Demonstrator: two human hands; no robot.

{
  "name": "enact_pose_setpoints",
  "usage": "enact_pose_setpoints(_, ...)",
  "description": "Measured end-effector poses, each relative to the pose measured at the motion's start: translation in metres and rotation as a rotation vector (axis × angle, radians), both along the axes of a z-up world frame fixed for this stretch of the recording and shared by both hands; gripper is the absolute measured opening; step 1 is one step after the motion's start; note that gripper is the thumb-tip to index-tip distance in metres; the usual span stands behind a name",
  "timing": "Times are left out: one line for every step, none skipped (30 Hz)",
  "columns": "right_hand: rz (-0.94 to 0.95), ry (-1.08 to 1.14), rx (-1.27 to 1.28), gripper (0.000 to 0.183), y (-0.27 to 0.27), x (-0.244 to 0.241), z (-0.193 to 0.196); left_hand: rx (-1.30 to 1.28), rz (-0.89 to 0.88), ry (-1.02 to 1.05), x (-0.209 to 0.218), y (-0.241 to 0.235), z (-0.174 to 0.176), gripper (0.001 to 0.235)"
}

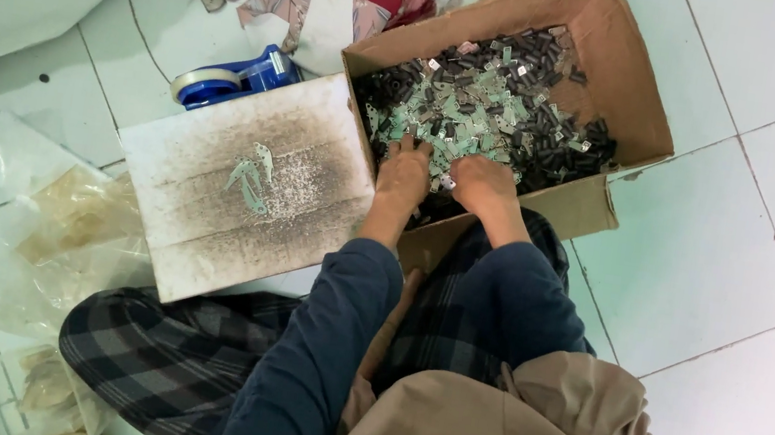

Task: The person sits on the floor and repeatedly picks small green and black plastic pieces from a cardboard box, places them into small clear plastic bags, and sets the filled bags aside. The person uses both hands to handle the pieces and bags throughout the clip.

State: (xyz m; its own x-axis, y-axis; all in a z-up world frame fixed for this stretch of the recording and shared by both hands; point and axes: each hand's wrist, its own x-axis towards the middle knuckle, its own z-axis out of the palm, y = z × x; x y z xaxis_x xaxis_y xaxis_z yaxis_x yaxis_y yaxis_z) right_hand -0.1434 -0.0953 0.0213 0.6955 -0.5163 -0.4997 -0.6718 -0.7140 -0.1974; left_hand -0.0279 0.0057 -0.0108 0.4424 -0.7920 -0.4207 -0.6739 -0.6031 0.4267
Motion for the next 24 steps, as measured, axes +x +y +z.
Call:
enact_pose_setpoints(-0.049, -0.011, 0.019, 0.024, -0.002, 0.001, -0.006, -0.043, 0.004, -0.036, 0.000, 0.000, -0.004, 0.054)
enact_pose_setpoints(-0.099, -0.021, 0.038, 0.026, -0.004, 0.001, -0.011, -0.087, 0.008, -0.073, 0.000, 0.001, -0.008, 0.056)
enact_pose_setpoints(-0.101, -0.020, 0.043, 0.026, -0.009, 0.002, -0.018, -0.082, 0.006, -0.073, -0.002, 0.001, -0.004, 0.056)
enact_pose_setpoints(-0.150, -0.083, 0.055, 0.024, -0.015, 0.004, -0.024, -0.090, 0.010, -0.112, -0.004, 0.002, 0.001, 0.055)
enact_pose_setpoints(-0.203, -0.146, 0.069, 0.023, -0.018, 0.005, -0.031, -0.097, 0.009, -0.153, -0.006, 0.003, 0.006, 0.055)
enact_pose_setpoints(-0.209, -0.146, 0.077, 0.023, -0.021, 0.002, -0.041, -0.089, 0.003, -0.152, -0.008, 0.003, 0.009, 0.055)
enact_pose_setpoints(-0.293, -0.211, 0.065, 0.023, -0.026, 0.002, -0.050, -0.078, -0.011, -0.157, -0.007, 0.002, 0.013, 0.055)
enact_pose_setpoints(-0.377, -0.276, 0.054, 0.024, -0.029, 0.002, -0.060, -0.067, -0.025, -0.162, -0.006, 0.002, 0.016, 0.055)
enact_pose_setpoints(-0.375, -0.268, 0.066, 0.024, -0.028, 0.001, -0.057, -0.055, -0.023, -0.157, -0.006, 0.004, 0.013, 0.055)
enact_pose_setpoints(-0.379, -0.334, 0.042, 0.024, -0.027, 0.001, -0.055, -0.062, -0.033, -0.163, -0.006, 0.005, 0.011, 0.054)
enact_pose_setpoints(-0.387, -0.407, 0.005, 0.026, -0.034, 0.003, -0.050, -0.083, -0.049, -0.175, -0.004, -0.001, 0.009, 0.053)
enact_pose_setpoints(-0.391, -0.408, 0.003, 0.026, -0.034, 0.002, -0.047, -0.084, -0.053, -0.176, -0.004, -0.003, 0.010, 0.053)
enact_pose_setpoints(-0.441, -0.431, 0.025, 0.025, -0.033, 0.002, -0.043, -0.071, -0.062, -0.180, -0.005, -0.003, 0.011, 0.051)
enact_pose_setpoints(-0.490, -0.454, 0.046, 0.024, -0.031, 0.001, -0.039, -0.059, -0.070, -0.185, -0.006, -0.001, 0.012, 0.050)
enact_pose_setpoints(-0.487, -0.451, 0.051, 0.024, -0.031, 0.000, -0.037, -0.054, -0.066, -0.183, -0.006, -0.001, 0.007, 0.050)
enact_pose_setpoints(-0.498, -0.498, 0.068, 0.024, -0.031, -0.001, -0.034, -0.042, -0.096, -0.202, -0.008, -0.001, 0.003, 0.048)
enact_pose_setpoints(-0.511, -0.552, 0.079, 0.023, -0.034, -0.001, -0.030, -0.035, -0.129, -0.225, -0.007, -0.003, -0.001, 0.045)
enact_pose_setpoints(-0.510, -0.554, 0.079, 0.023, -0.036, 0.000, -0.031, -0.036, -0.129, -0.227, -0.008, -0.002, -0.005, 0.045)
enact_pose_setpoints(-0.548, -0.570, 0.102, 0.023, -0.037, -0.001, -0.031, -0.065, -0.173, -0.303, -0.010, -0.001, -0.009, 0.038)
enact_pose_setpoints(-0.585, -0.586, 0.124, 0.022, -0.039, -0.001, -0.032, -0.095, -0.217, -0.379, -0.012, 0.000, -0.013, 0.030)
enact_pose_setpoints(-0.585, -0.588, 0.122, 0.022, -0.035, -0.002, -0.022, -0.098, -0.217, -0.381, -0.013, 0.000, -0.018, 0.030)
enact_pose_setpoints(-0.595, -0.578, 0.129, 0.022, -0.031, -0.002, -0.012, -0.120, -0.249, -0.434, -0.014, 0.000, -0.023, 0.031)
enact_pose_setpoints(-0.605, -0.566, 0.137, 0.022, -0.027, -0.003, -0.003, -0.139, -0.279, -0.485, -0.016, 0.001, -0.028, 0.031)
enact_pose_setpoints(-0.603, -0.567, 0.137, 0.022, -0.027, -0.004, -0.004, -0.140, -0.277, -0.486, -0.018, 0.002, -0.021, 0.031)
